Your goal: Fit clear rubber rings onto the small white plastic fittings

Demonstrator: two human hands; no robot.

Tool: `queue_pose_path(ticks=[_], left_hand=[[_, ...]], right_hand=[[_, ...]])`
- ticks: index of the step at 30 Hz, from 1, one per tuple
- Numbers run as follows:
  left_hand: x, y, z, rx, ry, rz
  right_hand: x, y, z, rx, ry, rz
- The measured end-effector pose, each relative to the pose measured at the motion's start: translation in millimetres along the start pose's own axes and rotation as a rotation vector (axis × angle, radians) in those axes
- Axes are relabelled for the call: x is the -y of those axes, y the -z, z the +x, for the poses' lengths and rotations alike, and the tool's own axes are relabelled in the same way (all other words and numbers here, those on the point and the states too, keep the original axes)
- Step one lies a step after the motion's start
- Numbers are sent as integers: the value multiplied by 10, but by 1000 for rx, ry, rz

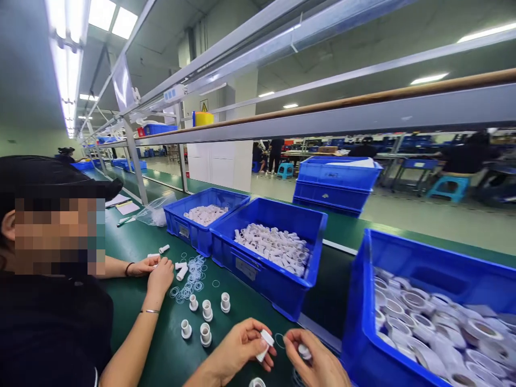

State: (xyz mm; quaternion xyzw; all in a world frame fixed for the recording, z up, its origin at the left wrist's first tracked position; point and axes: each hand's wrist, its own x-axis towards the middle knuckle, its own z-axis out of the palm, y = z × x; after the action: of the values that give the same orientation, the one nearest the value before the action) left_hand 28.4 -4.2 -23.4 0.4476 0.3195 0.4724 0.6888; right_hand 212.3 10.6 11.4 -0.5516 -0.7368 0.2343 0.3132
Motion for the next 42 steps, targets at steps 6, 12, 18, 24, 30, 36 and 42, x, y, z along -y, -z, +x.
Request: queue_pose_path(ticks=[6,12,18,24,30,36,42], left_hand=[[-87,95,-1,23,-44,-1],[-102,25,-42,7,-11,212],[-141,47,-40,-77,-62,198],[-131,49,-31,-32,-31,-82],[-112,41,-56,69,-11,-145],[-170,-5,-73,28,-66,-137],[-147,-25,-75,84,-14,-258]], right_hand=[[56,-100,-43,-24,17,51],[91,-138,-68,92,26,217],[217,-47,-96,224,127,184],[74,-71,-55,203,127,38],[70,-64,-42,210,85,171],[181,-18,-42,175,51,237],[199,-31,-72,194,34,324]])
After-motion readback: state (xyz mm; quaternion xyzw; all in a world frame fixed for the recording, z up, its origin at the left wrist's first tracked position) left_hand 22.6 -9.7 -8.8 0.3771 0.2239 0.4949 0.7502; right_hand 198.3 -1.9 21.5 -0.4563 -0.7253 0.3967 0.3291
